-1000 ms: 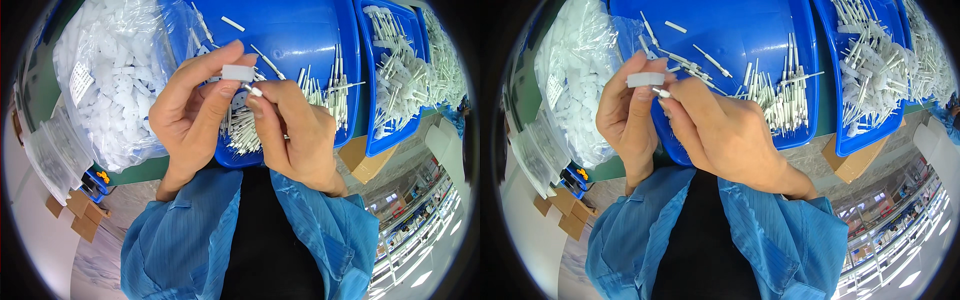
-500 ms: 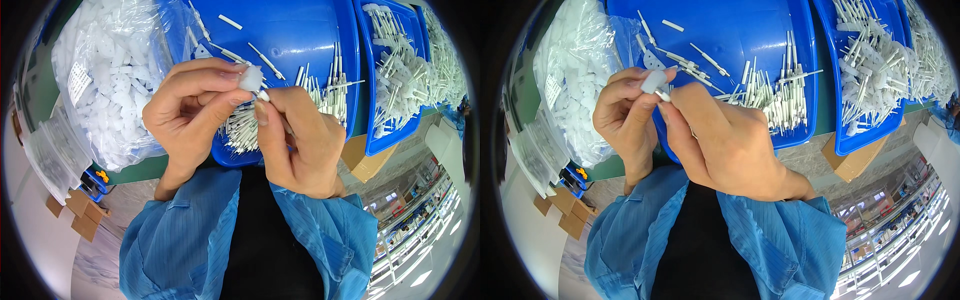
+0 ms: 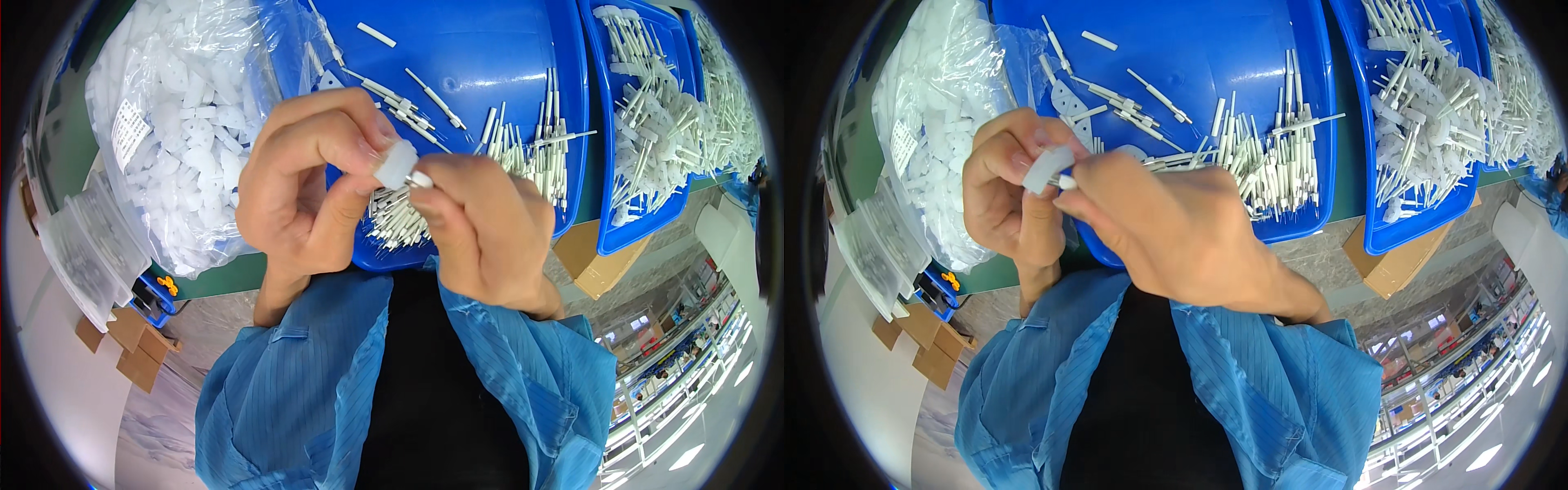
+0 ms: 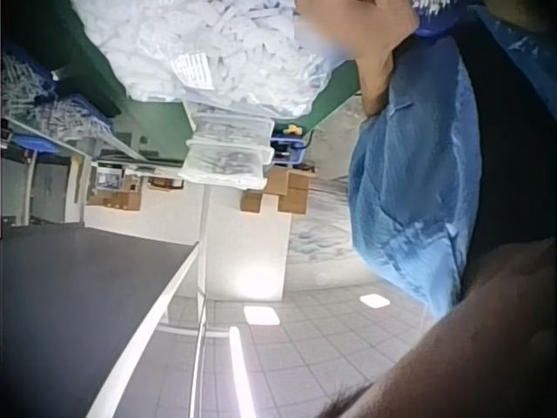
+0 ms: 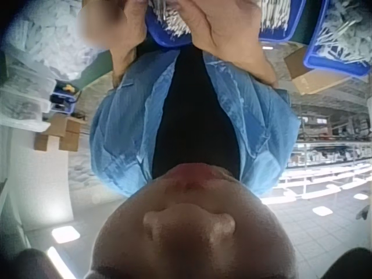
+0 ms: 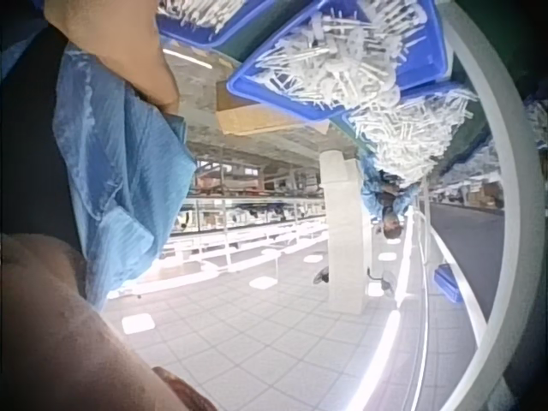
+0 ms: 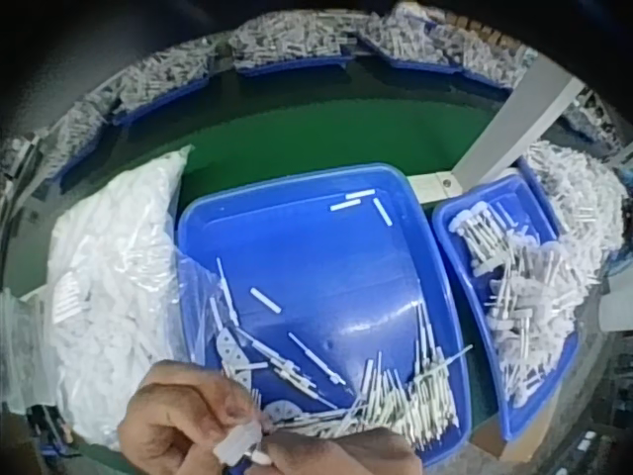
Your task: The person repeatedly picks up small white plastic components and thin rods from blue trays. They insert the rod into the plastic piece by hand and place the assembled unit into a separate tray. The process is continuous and repetitive throughout the clip.
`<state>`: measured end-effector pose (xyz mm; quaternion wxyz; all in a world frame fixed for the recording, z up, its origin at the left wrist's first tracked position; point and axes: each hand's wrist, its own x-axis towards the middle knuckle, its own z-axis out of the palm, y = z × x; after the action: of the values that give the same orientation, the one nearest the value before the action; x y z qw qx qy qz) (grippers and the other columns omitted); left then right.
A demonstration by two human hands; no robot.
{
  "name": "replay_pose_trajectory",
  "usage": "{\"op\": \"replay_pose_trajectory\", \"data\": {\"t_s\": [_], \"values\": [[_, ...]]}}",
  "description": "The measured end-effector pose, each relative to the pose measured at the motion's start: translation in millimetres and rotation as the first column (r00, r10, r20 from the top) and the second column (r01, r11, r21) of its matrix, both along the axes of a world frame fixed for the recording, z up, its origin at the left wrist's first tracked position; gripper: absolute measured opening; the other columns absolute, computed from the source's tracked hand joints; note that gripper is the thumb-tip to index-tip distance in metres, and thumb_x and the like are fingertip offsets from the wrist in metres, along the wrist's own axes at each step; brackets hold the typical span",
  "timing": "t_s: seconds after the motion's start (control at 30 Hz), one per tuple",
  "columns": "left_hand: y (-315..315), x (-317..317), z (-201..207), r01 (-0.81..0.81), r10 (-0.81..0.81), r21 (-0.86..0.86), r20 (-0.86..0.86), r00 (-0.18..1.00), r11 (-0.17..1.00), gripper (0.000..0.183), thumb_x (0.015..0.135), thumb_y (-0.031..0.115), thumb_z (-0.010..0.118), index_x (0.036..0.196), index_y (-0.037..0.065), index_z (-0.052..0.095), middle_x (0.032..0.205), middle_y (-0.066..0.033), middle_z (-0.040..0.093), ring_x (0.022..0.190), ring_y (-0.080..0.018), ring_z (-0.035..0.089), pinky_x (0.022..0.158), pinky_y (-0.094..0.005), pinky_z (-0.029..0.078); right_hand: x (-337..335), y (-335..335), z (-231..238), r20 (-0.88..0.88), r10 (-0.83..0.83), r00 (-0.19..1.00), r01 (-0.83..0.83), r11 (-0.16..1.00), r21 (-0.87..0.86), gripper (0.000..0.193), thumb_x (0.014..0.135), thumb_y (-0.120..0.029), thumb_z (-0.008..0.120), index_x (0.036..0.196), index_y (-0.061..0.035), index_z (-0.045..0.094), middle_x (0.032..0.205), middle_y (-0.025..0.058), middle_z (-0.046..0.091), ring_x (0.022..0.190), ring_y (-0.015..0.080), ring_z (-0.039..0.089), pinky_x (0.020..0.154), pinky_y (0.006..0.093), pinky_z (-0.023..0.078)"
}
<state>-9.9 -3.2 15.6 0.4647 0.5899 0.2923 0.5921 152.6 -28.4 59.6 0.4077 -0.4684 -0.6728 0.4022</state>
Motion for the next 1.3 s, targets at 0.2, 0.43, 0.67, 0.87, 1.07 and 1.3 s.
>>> {"op": "replay_pose_trajectory", "data": {"t_s": [0.2,0.43,0.67,0.87,1.07,1.3], "values": [[-10.4,6.5,-3.4,0.007,-0.006,-0.006,0.134,0.991,1.0,0.017,0.082,-0.001,0.068,0.095,-0.005,0.057,0.096,-0.0231,0.06,0.08,-0.0258,0.066,0.073,-0.0355,0.057,-16.1,-4.7,-10.8,0.029,-0.167,0.986,0.15,0.94,0.306,0.015,0.082,-0.005,0.071,0.087,0.0031,0.06,0.061,0.0059,0.057,0.045,0.0144,0.056,0.04,0.0265,0.045],[-0.7,1.1,-2.8,-0.027,0.024,0.142,0.022,0.999,0.99,0.033,0.073,0.009,0.081,0.095,-0.006,0.062,0.098,-0.0261,0.065,0.09,-0.0334,0.069,0.07,-0.0374,0.061,-5.6,-2.6,-29.4,-0.033,-0.034,0.999,0.04,0.974,0.225,0.021,0.073,-0.005,0.07,0.092,0.0004,0.063,0.084,0.0107,0.058,0.068,0.0264,0.055,0.059,0.0361,0.046],[11.2,-10.4,6.7,0.055,-0.016,0.136,-0.274,0.962,0.989,0.046,0.062,0.018,0.089,0.094,0.0,0.061,0.107,-0.0235,0.061,0.084,-0.0373,0.07,0.072,-0.0418,0.061,4.5,-2.2,-31.7,0.069,-0.1,0.993,0.082,0.968,0.236,0.025,0.07,-0.007,0.074,0.094,-0.0038,0.07,0.077,0.0049,0.049,0.066,0.0202,0.045,0.057,0.032,0.036],[14.4,-13.7,4.8,0.027,0.072,0.28,-0.337,0.939,0.96,0.045,0.061,0.02,0.089,0.093,0.002,0.062,0.111,-0.0234,0.059,0.081,-0.0368,0.071,0.066,-0.036,0.059,7.1,1.7,-25.1,0.126,-0.029,0.992,0.003,0.98,0.2,0.025,0.069,-0.011,0.074,0.093,-0.0058,0.07,0.073,0.0028,0.045,0.063,0.0187,0.041,0.058,0.0322,0.032],[12.1,-14.8,7.0,0.025,0.072,0.239,-0.388,0.919,0.971,0.044,0.059,0.02,0.089,0.089,0.002,0.062,0.109,-0.0218,0.059,0.081,-0.0353,0.071,0.067,-0.0348,0.06,11.8,2.2,-25.0,0.189,-0.002,0.982,-0.035,0.981,0.191,0.023,0.069,-0.011,0.073,0.091,-0.0067,0.069,0.074,0.0027,0.045,0.064,0.0191,0.043,0.06,0.0331,0.031],[10.6,-10.1,5.5,0.02,0.035,0.166,-0.32,0.947,0.986,0.037,0.058,0.008,0.09,0.083,0.001,0.064,0.106,-0.0191,0.058,0.092,-0.0348,0.069,0.072,-0.0387,0.062,13.3,9.5,-26.0,-0.085,0.079,0.993,-0.08,0.997,-0.008,0.018,0.072,-0.008,0.07,0.089,-0.0034,0.064,0.076,0.0074,0.053,0.066,0.0218,0.049,0.059,0.0331,0.035]]}}
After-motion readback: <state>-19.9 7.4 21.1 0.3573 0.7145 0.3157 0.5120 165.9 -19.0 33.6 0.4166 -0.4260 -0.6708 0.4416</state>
